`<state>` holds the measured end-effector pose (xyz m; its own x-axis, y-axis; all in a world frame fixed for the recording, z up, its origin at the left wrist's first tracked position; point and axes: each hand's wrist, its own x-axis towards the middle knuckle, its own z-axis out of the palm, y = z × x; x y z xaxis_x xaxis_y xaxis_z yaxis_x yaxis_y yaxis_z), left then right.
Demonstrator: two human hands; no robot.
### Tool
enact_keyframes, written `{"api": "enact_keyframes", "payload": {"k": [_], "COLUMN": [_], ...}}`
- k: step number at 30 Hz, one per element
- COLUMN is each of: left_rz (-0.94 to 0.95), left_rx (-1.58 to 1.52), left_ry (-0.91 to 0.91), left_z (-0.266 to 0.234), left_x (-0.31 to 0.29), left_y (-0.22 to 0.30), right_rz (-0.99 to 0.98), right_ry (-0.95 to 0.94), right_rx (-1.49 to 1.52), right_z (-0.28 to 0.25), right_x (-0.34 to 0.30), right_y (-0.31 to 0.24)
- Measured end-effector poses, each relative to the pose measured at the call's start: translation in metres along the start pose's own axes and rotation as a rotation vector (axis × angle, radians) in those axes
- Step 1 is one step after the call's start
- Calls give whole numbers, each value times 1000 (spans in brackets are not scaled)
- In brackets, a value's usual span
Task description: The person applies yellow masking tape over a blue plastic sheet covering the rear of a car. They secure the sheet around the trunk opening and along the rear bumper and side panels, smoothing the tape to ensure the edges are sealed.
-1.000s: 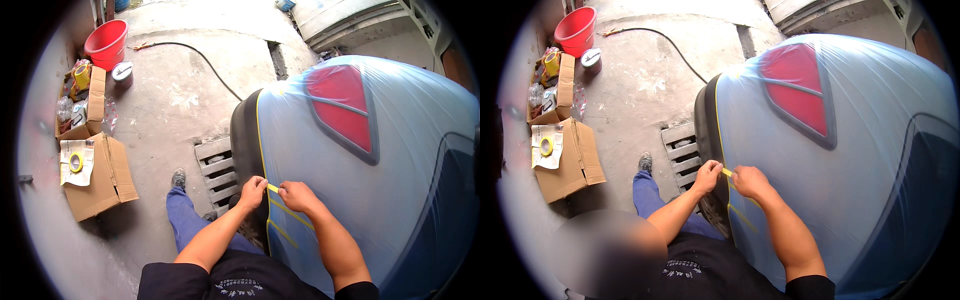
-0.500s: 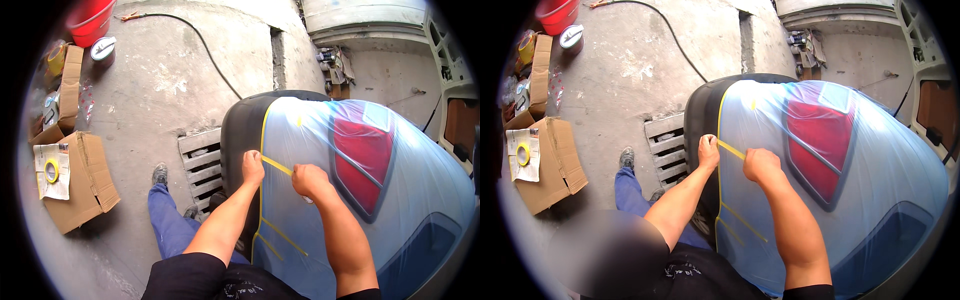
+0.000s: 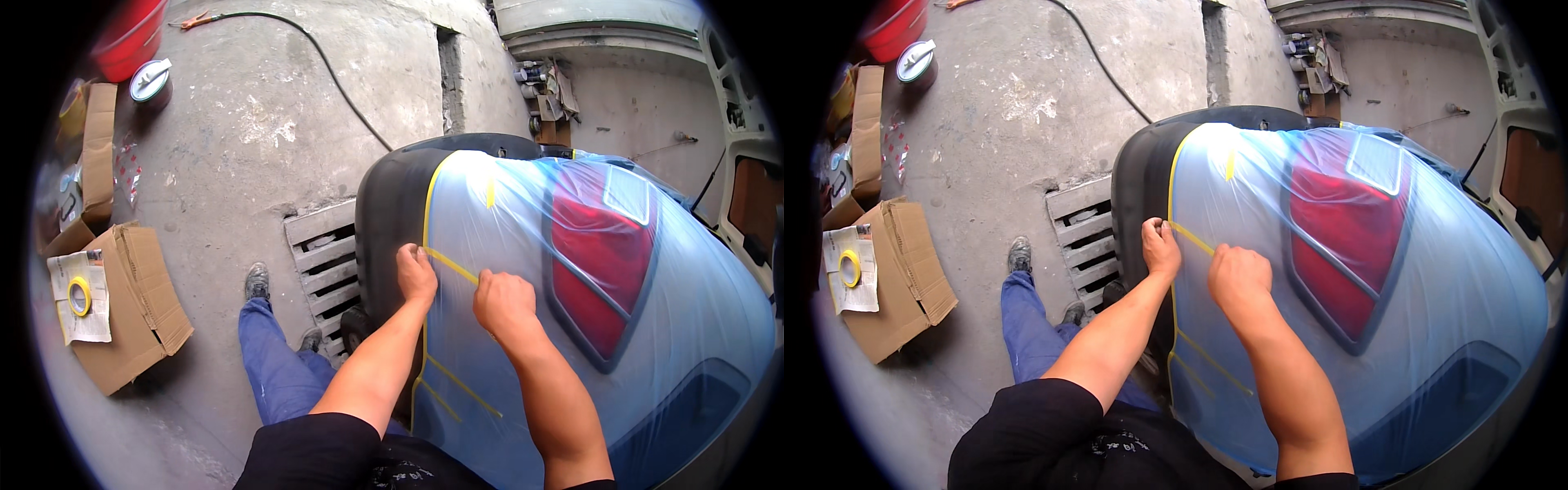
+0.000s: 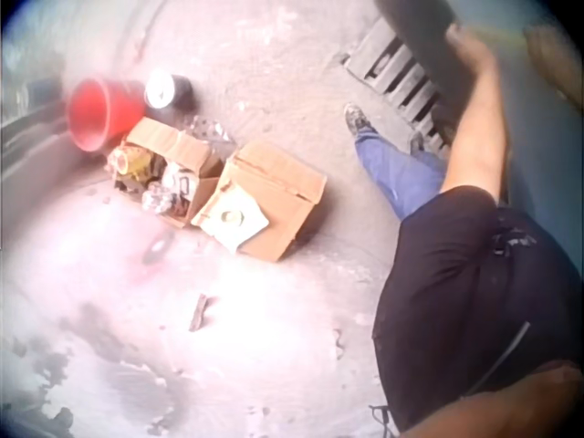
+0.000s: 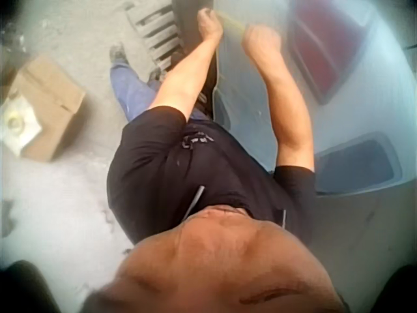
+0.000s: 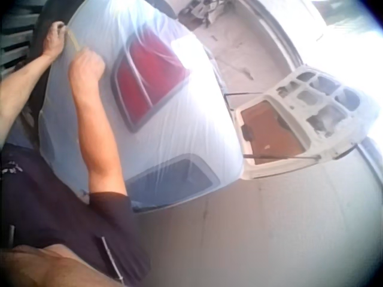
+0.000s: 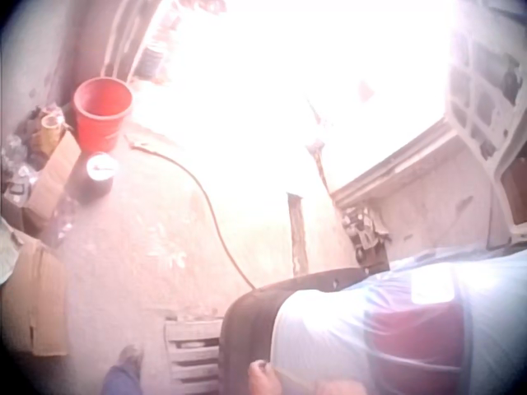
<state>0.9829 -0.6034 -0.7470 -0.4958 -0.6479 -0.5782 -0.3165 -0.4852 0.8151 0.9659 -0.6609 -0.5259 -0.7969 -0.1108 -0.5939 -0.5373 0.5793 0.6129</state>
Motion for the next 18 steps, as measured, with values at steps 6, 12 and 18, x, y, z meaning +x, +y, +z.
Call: {"api": "enact_keyframes", "payload": {"k": [6,12,18], "left_rz": [116,131,166], "left_rx": [128,317,517], "left_ry": [-80,-209,-306], "left_z": [-9,-3,-9], "left_x": [-24,-34,-30], "left_y": [6,19,24], "right_rz": [13,19,-185], "right_ry": [-9,66,398], "right_rx": [5,57,56], "right_z": [3,11,31], "right_x": [-1,-1,-6], "right_y": [1,2,3]}}
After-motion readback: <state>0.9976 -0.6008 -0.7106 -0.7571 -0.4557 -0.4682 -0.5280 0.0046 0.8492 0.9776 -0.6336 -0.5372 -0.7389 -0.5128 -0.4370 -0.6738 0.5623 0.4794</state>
